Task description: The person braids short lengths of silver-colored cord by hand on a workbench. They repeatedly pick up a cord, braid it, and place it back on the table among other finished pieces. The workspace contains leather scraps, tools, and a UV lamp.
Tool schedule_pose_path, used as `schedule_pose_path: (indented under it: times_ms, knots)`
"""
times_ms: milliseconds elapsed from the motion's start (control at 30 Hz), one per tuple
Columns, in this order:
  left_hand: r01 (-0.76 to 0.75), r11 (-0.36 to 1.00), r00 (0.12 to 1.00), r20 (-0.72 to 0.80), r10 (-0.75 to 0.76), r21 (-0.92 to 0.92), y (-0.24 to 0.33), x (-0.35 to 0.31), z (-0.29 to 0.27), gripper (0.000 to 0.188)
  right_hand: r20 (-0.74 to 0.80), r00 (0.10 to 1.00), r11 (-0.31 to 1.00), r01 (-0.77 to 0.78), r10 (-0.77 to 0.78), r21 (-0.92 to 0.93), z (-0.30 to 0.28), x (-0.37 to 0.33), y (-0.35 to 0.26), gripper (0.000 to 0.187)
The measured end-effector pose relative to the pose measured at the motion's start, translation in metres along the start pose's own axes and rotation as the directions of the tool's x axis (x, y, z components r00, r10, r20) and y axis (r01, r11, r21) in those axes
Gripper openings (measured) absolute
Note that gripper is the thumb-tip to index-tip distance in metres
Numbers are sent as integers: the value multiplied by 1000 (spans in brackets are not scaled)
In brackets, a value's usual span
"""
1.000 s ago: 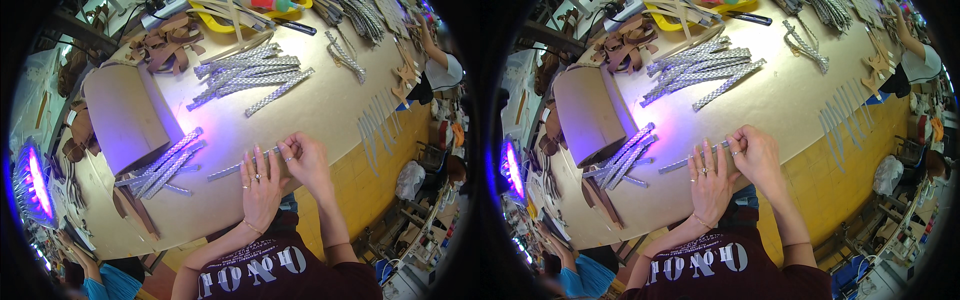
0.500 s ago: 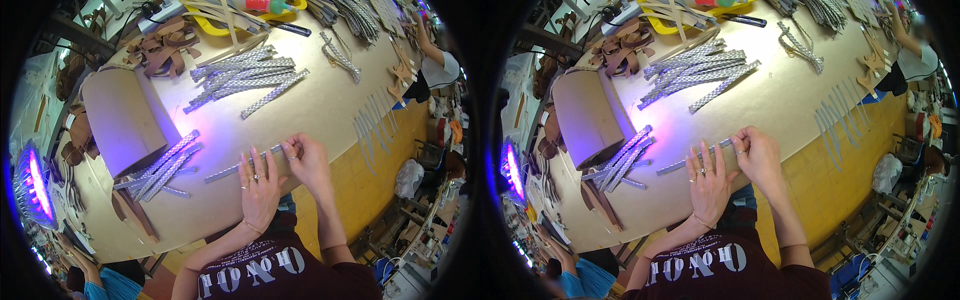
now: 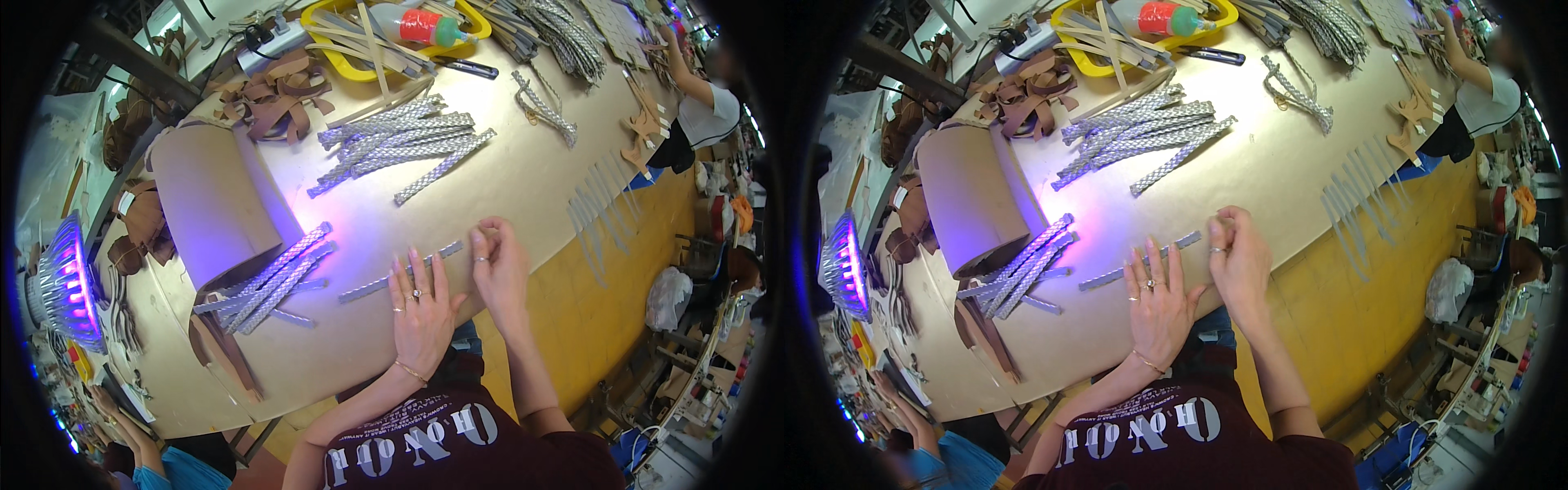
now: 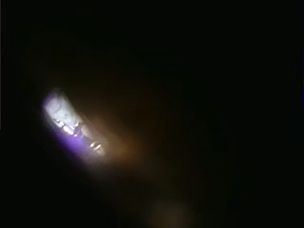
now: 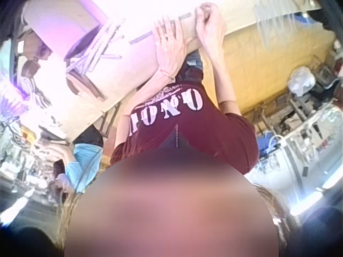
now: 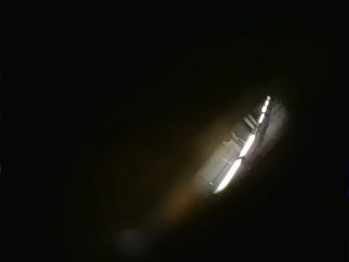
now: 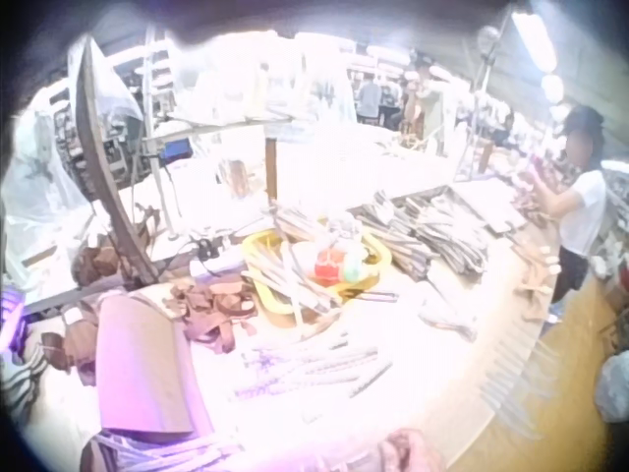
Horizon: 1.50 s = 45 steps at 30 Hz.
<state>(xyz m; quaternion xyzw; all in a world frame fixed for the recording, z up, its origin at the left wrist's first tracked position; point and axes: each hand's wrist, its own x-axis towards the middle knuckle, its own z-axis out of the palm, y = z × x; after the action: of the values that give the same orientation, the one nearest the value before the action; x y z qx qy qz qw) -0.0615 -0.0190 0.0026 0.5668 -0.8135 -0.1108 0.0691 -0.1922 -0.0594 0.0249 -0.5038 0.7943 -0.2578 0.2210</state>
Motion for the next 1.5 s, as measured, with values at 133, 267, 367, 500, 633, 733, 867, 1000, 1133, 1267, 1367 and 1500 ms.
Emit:
schedule_pose_path:
  times_ms: [133,267,367,500,633,733,867,1000,1133,1267,1367,1500]
  knots:
    - [-8,1000,1000,30,7,29,-1,-2,1,71,-15,918,895,384,-397,-227,6,-19,13,33]
    - [-1,993,1000,13,2,-115,-14,-8,1,73,96,924,827,375,-370,-419,9,-31,24,42]
    - [70,992,997,26,-67,-104,-44,-24,-6,76,92,933,827,351,-347,-440,11,-31,30,39]
    - [168,977,986,31,-165,-130,-78,-44,-17,84,53,917,835,384,-396,-395,14,-29,31,37]
    - [176,980,984,12,-176,-90,-77,-48,-16,89,28,896,812,414,-443,-411,11,-28,26,36]
    - [242,966,969,-27,-245,-91,-73,-50,-11,85,-4,872,792,444,-490,-420,11,-25,17,33]
    - [212,961,947,-206,-247,-179,-76,-63,-6,73,31,804,764,575,-594,-293,13,-19,7,33]
    - [-65,971,938,-346,-19,-228,-82,-73,-2,49,169,687,671,727,-707,-147,16,-11,-1,30]
    - [-331,918,894,-382,232,-217,-79,-82,-3,31,244,648,652,754,-721,-76,17,-2,-7,22]
    - [-423,845,869,-410,276,-327,-74,-82,0,31,292,616,640,768,-732,-18,8,1,-19,21]
    - [-453,835,854,-423,305,-312,-74,-79,3,31,254,527,562,823,-811,85,5,-1,-44,22]
    - [-401,851,900,-317,298,-339,-75,-77,3,31,105,425,437,888,-899,146,39,-3,-95,25]
